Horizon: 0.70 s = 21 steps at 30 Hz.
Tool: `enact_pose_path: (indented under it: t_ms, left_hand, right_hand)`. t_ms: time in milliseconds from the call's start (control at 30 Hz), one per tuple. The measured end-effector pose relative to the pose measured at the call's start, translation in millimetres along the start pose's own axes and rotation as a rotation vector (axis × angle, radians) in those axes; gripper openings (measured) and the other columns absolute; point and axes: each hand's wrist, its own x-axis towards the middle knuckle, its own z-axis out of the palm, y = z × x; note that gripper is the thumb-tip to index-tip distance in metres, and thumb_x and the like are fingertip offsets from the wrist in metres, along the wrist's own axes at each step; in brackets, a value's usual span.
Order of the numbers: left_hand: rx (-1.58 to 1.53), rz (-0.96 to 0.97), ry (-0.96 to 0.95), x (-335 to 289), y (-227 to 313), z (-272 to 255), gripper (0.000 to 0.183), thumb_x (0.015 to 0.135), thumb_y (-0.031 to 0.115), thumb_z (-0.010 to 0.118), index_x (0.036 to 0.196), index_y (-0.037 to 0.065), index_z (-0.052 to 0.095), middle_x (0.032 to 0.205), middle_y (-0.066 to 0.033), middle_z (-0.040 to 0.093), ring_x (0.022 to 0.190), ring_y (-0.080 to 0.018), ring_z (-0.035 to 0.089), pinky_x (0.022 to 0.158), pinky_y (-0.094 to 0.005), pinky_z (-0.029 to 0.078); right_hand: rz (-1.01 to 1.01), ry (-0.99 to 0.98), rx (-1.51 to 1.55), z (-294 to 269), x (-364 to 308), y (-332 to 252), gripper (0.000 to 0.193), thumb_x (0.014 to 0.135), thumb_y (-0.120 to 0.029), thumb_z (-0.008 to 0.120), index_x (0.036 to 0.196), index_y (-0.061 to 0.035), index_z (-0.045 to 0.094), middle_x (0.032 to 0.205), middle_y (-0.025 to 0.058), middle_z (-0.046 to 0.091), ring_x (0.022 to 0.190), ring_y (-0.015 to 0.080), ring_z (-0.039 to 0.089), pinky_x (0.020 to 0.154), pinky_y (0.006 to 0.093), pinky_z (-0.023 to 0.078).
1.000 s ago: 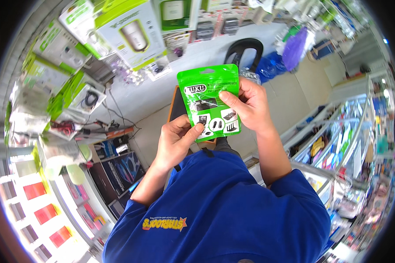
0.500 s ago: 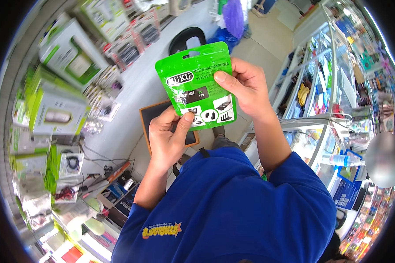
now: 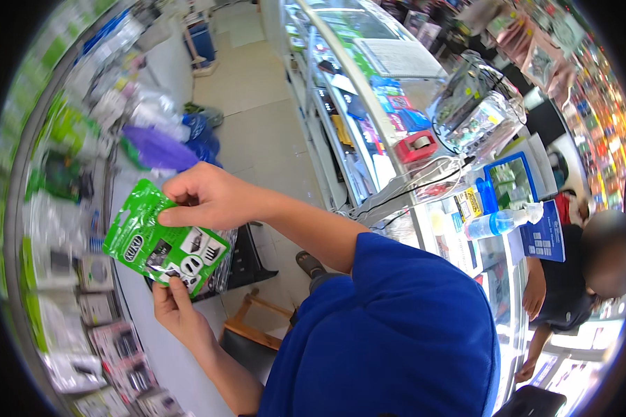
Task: The person picks a packaged USB cable from a shelf, walks to the counter, and removes the cable from its packaging. They plug the cable into a power strip and then into a black portable speaker to test it. After testing, they coil the cable and place it back into the packaging, returning it to the shelf.
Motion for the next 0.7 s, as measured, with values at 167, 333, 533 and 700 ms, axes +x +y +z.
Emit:
enact_pose_path:
  t_ms: [167, 333, 533, 700]
  left_hand:
    - [-0.128, 0.052, -0.133, 85.7, 3.1, 104.0, 0.024, 0.110, 0.012, 0.057, 0.125, -0.005, 0.065, 0.108, -0.0080, 0.072, 0.096, -0.0110, 0.065, 0.085, -0.0274, 0.053]
    - [-0.104, 0.143, -0.327, 134.9, -4.6, 185.4, 0.018, 0.109, 0.012, 0.061, 0.115, -0.002, 0.070, 0.101, -0.0015, 0.070, 0.089, -0.0055, 0.060, 0.078, -0.0231, 0.049]
    - [-0.364, 0.167, -0.567, 167.5, -16.1, 271.7, 0.014, 0.106, 0.012, 0.067, 0.101, -0.001, 0.070, 0.089, 0.0020, 0.068, 0.080, -0.0018, 0.055, 0.070, -0.0204, 0.044]
    - [-0.412, 0.125, -0.690, 182.6, -45.4, 306.3, 0.016, 0.106, 0.013, 0.068, 0.100, -0.001, 0.069, 0.088, 0.0020, 0.068, 0.078, -0.0019, 0.055, 0.068, -0.0203, 0.044]
  right_hand:
    - [-0.101, 0.254, -0.143, -99.7, 10.6, -5.7, 0.031, 0.098, -0.014, 0.075, 0.075, -0.0020, 0.058, 0.066, -0.0052, 0.049, 0.064, 0.0030, 0.042, 0.055, 0.0280, 0.035]
    - [0.010, 0.607, -0.146, -160.6, -11.6, -18.1, 0.025, 0.099, -0.014, 0.074, 0.079, -0.0023, 0.066, 0.069, -0.0049, 0.060, 0.065, 0.0018, 0.048, 0.055, 0.0259, 0.037]
    - [0.030, 0.905, -0.216, -195.1, -42.3, -35.9, 0.023, 0.104, -0.018, 0.070, 0.095, 0.0031, 0.072, 0.078, -0.0002, 0.070, 0.069, 0.0013, 0.054, 0.058, 0.0236, 0.041]
    - [0.118, 1.085, -0.265, -204.8, -56.9, -25.9, 0.025, 0.104, -0.019, 0.069, 0.093, 0.0029, 0.072, 0.076, -0.0025, 0.067, 0.069, 0.0016, 0.050, 0.059, 0.0234, 0.038]
